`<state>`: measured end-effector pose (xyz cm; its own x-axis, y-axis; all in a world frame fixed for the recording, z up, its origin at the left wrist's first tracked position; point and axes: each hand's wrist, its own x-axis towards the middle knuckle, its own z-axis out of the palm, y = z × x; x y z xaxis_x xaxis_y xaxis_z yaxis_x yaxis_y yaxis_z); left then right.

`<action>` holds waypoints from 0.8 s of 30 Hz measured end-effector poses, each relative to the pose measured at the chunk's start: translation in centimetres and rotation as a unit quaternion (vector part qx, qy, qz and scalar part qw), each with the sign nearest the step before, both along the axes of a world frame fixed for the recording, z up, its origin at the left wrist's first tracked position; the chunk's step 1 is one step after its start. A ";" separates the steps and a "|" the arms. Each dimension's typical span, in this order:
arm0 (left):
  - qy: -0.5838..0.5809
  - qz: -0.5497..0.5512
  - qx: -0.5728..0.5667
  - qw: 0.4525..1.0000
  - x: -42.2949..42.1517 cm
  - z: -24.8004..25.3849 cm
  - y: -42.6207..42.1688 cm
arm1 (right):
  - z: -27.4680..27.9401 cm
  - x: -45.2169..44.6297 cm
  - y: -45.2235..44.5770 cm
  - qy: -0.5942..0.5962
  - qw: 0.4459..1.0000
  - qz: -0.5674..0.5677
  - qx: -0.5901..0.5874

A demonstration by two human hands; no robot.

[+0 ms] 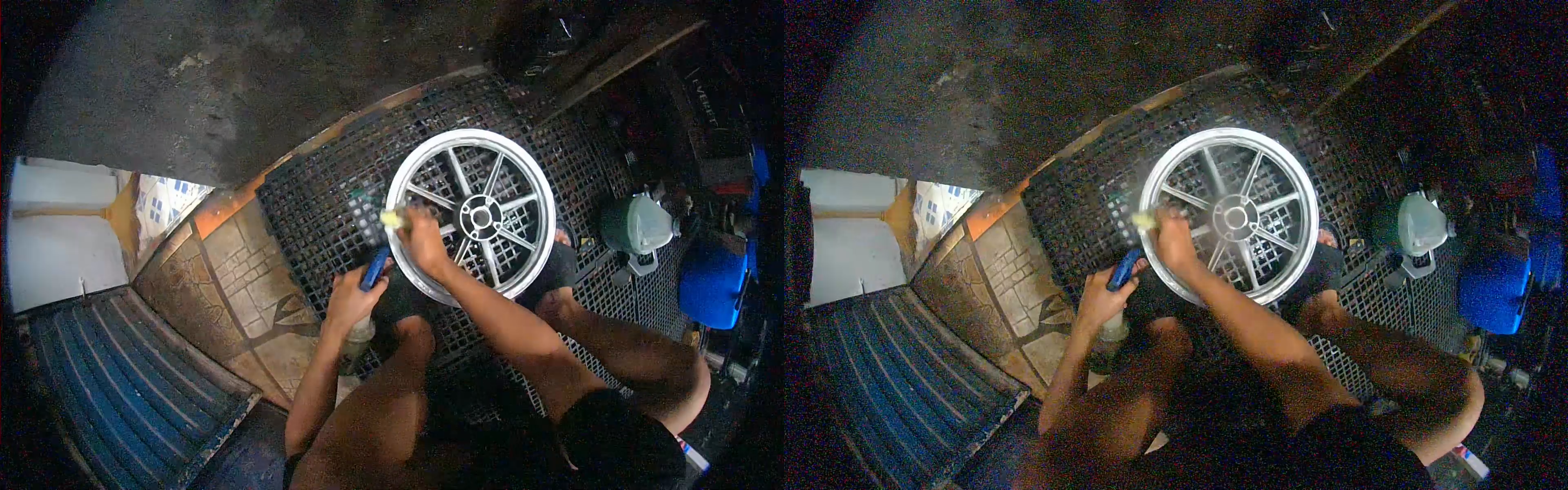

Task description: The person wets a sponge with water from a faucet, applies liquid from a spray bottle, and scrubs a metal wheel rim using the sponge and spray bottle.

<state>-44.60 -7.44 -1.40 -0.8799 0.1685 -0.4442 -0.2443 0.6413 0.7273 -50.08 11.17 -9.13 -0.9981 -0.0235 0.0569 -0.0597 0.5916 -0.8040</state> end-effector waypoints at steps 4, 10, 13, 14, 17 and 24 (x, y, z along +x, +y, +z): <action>-0.043 -0.022 -0.037 0.998 1.4 -0.5 -0.7 | 1.5 3.1 2.0 -0.042 0.996 0.079 -0.011; -0.120 -0.102 -0.035 0.987 1.2 0.4 -0.7 | 1.8 5.2 2.7 -0.118 0.988 0.098 0.009; -0.081 -0.166 -0.041 0.982 0.8 2.8 0.1 | 0.0 8.6 6.3 -0.194 0.958 0.200 0.072; -0.061 -0.190 -0.049 0.979 0.6 3.5 0.4 | 0.2 9.7 7.8 -0.176 0.954 0.220 0.100; -0.072 -0.255 0.001 0.964 0.9 2.1 1.1 | 2.4 11.1 11.0 -0.252 0.908 0.269 0.201; -0.061 -0.341 -0.025 0.938 0.5 2.0 3.0 | 5.0 12.9 13.0 -0.276 0.905 0.259 0.195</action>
<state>-44.09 -4.45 0.59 -0.5179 0.6499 -0.5563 0.1550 0.7108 0.6861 -37.20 24.22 -4.13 -0.7211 -0.4078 -0.5601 -0.0642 0.8443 -0.5321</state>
